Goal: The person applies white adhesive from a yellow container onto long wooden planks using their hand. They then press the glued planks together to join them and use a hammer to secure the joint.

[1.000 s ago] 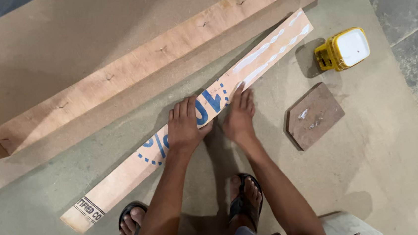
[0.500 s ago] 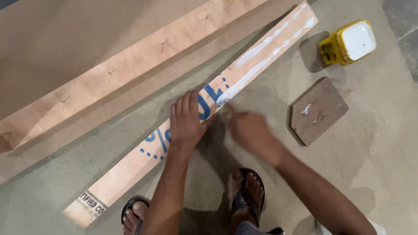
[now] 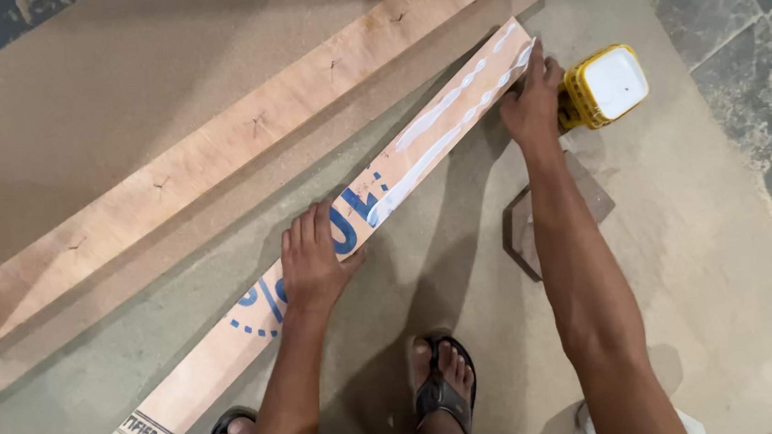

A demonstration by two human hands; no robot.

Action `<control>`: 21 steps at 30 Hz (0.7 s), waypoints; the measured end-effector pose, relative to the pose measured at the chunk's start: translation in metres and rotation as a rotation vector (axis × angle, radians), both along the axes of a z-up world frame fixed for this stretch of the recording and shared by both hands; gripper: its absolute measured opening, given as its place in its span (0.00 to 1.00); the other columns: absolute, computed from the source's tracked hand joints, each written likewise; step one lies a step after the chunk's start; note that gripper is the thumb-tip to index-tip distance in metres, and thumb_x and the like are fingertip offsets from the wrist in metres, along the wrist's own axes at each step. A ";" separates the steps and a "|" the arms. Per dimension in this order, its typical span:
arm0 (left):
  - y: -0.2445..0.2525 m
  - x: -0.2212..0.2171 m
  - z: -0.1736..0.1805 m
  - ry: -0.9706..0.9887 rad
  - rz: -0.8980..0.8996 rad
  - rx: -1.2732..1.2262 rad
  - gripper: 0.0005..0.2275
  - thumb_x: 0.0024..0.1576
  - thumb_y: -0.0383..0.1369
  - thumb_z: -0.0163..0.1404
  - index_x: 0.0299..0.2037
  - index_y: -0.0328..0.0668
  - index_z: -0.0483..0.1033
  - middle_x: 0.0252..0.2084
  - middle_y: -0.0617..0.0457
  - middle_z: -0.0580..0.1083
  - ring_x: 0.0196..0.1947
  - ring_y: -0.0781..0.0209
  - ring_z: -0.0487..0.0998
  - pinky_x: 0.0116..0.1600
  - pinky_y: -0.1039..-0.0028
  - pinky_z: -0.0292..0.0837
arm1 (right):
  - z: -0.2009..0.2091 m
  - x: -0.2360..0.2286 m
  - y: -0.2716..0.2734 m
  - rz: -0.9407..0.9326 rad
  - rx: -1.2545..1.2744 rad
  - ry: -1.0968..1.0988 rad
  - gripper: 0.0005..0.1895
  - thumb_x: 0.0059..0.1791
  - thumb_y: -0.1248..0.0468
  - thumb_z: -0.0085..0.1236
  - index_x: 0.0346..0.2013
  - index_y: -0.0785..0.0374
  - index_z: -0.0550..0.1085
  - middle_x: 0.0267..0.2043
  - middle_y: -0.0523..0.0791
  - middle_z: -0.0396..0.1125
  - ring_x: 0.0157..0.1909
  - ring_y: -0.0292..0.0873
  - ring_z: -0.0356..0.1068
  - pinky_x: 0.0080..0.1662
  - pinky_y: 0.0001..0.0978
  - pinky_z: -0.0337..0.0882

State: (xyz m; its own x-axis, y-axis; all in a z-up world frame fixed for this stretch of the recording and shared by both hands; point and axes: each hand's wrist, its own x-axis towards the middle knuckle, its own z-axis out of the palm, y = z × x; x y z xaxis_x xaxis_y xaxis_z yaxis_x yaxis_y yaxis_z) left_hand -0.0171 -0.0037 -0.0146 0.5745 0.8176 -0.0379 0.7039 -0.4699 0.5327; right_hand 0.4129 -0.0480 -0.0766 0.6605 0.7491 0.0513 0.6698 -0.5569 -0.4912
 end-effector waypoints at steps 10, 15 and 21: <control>-0.001 -0.002 0.003 -0.030 0.000 -0.001 0.40 0.41 0.43 0.69 0.63 0.37 0.65 0.60 0.44 0.70 0.60 0.48 0.69 0.63 0.58 0.63 | 0.008 -0.036 -0.032 -0.035 0.302 0.088 0.32 0.49 0.76 0.47 0.69 0.62 0.64 0.74 0.60 0.51 0.75 0.64 0.56 0.71 0.46 0.63; 0.000 0.001 0.007 0.008 0.001 -0.043 0.40 0.40 0.43 0.69 0.62 0.37 0.65 0.60 0.44 0.70 0.61 0.47 0.68 0.63 0.57 0.61 | 0.005 -0.017 -0.008 0.007 0.140 0.048 0.39 0.48 0.77 0.51 0.75 0.59 0.61 0.79 0.64 0.38 0.79 0.70 0.37 0.75 0.55 0.42; 0.000 0.000 0.008 0.025 0.020 -0.099 0.41 0.41 0.44 0.68 0.65 0.39 0.63 0.61 0.46 0.69 0.61 0.49 0.67 0.65 0.57 0.59 | 0.008 -0.005 0.019 -0.038 -0.085 0.050 0.39 0.47 0.70 0.54 0.73 0.59 0.58 0.78 0.67 0.31 0.76 0.74 0.29 0.69 0.62 0.35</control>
State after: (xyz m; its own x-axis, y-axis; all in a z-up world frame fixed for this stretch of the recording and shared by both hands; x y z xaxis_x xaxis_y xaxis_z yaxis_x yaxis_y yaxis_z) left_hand -0.0170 -0.0036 -0.0064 0.5557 0.8207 -0.1326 0.7262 -0.4015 0.5581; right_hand 0.4080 -0.0292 -0.0689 0.6883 0.7241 -0.0449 0.6234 -0.6220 -0.4737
